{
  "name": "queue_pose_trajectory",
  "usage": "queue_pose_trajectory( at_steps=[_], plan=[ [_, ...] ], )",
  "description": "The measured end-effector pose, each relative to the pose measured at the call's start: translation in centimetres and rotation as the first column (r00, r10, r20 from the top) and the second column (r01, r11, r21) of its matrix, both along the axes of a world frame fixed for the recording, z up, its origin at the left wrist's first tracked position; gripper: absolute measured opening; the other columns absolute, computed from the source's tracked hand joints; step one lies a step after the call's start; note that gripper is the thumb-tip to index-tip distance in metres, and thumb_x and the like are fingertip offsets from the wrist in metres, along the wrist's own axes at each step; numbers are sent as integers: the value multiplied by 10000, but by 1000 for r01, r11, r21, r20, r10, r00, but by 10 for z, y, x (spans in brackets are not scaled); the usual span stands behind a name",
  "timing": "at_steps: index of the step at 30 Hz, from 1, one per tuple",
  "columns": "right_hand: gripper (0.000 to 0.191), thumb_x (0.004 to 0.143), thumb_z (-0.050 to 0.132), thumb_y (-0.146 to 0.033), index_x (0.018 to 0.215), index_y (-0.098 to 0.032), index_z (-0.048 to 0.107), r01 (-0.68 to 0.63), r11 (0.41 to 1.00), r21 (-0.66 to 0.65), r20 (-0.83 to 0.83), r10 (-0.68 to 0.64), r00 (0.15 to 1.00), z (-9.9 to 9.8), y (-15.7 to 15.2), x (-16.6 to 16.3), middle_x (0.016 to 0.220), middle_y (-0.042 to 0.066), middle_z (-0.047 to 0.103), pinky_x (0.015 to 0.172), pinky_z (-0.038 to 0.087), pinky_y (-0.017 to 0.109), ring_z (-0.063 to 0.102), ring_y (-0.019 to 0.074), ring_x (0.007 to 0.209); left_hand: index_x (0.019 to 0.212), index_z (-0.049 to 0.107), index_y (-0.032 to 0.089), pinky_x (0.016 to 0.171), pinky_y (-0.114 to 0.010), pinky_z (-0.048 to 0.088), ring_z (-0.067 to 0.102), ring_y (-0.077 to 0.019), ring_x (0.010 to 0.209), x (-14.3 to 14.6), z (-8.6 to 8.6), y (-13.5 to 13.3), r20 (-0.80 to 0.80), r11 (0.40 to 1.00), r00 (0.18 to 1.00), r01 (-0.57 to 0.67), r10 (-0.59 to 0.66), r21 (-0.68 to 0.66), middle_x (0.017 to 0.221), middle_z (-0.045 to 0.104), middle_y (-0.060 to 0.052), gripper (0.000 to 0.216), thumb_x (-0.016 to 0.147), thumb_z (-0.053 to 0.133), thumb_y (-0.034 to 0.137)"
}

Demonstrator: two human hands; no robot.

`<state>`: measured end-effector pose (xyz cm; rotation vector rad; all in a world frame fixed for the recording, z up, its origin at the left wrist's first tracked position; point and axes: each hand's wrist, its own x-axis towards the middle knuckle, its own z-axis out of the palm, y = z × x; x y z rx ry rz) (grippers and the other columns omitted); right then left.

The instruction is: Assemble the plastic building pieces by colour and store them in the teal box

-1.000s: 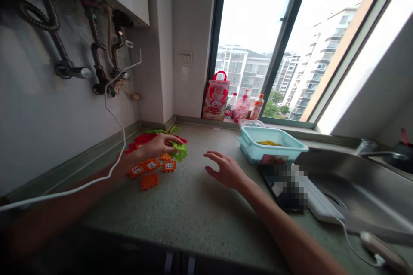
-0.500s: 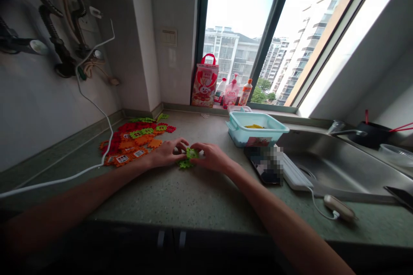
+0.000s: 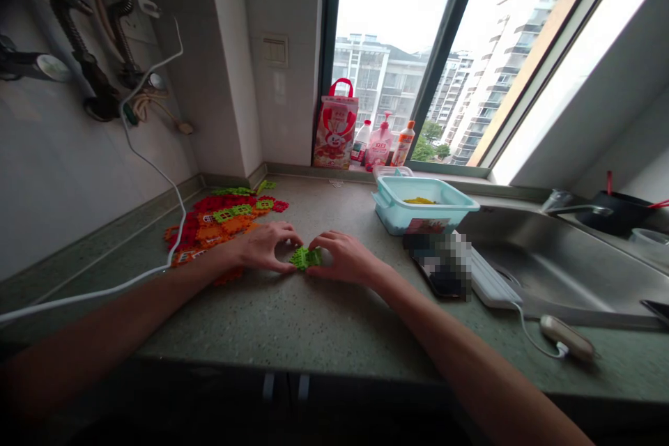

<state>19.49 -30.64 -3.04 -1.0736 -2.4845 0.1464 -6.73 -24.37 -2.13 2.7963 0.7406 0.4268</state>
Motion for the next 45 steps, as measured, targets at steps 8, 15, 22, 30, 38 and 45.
queue_pose_trajectory(
  at_steps=[8, 15, 22, 30, 38, 45],
  plan=[
    [326, 843, 827, -414, 1085, -224, 720, 44, 999, -20, -35, -44, 998, -5, 2, -2, 1024, 63, 752, 845, 511, 313, 692, 209, 914, 966, 771, 215, 769, -288, 442, 625, -193, 843, 5, -6, 3, 39, 999, 998, -54, 55, -3, 924, 692, -25, 426, 749, 841, 574],
    [344, 854, 825, -445, 1085, -216, 712, 63, 998, 3, -71, -63, 996, -7, 4, -5, 995, 53, 746, 828, 496, 308, 675, 202, 903, 915, 778, 214, 737, -283, 415, 618, -182, 796, 7, -6, 4, 39, 997, 997, -69, 68, 33, 874, 694, -11, 568, 669, 852, 722],
    [402, 847, 822, -506, 1116, -222, 727, 61, 998, -21, -17, -61, 998, -5, 2, -7, 1050, 80, 756, 872, 514, 346, 692, 242, 974, 962, 775, 223, 748, -284, 432, 624, -185, 802, 6, -6, 1, 32, 997, 999, -30, 28, 65, 895, 697, -19, 497, 715, 842, 648],
    [343, 856, 810, -360, 1174, -251, 740, 30, 999, -22, 7, -30, 1000, -1, -2, -5, 1099, 72, 764, 908, 529, 356, 705, 242, 1014, 956, 788, 221, 740, -264, 446, 622, -167, 797, 3, 0, 0, 47, 1000, 999, -23, 23, 3, 883, 693, -9, 321, 724, 837, 437],
    [378, 878, 804, -425, 1211, -259, 742, 15, 999, -29, 34, -14, 999, -2, -1, -3, 1131, 85, 766, 942, 524, 363, 708, 249, 1051, 949, 786, 226, 731, -266, 440, 627, -172, 803, 3, -2, 2, 33, 999, 999, -33, 32, 18, 874, 701, -7, 310, 723, 840, 431],
    [410, 887, 795, -472, 1226, -252, 725, 19, 999, -42, 51, -16, 999, 1, -3, -3, 1157, 90, 760, 969, 519, 374, 694, 262, 1094, 1360, 654, 251, 959, -398, 501, 654, -310, 1113, -7, 25, -42, 26, 994, 997, -79, 77, 75, 1256, 673, -109, 807, 683, 860, 640]
  ],
)
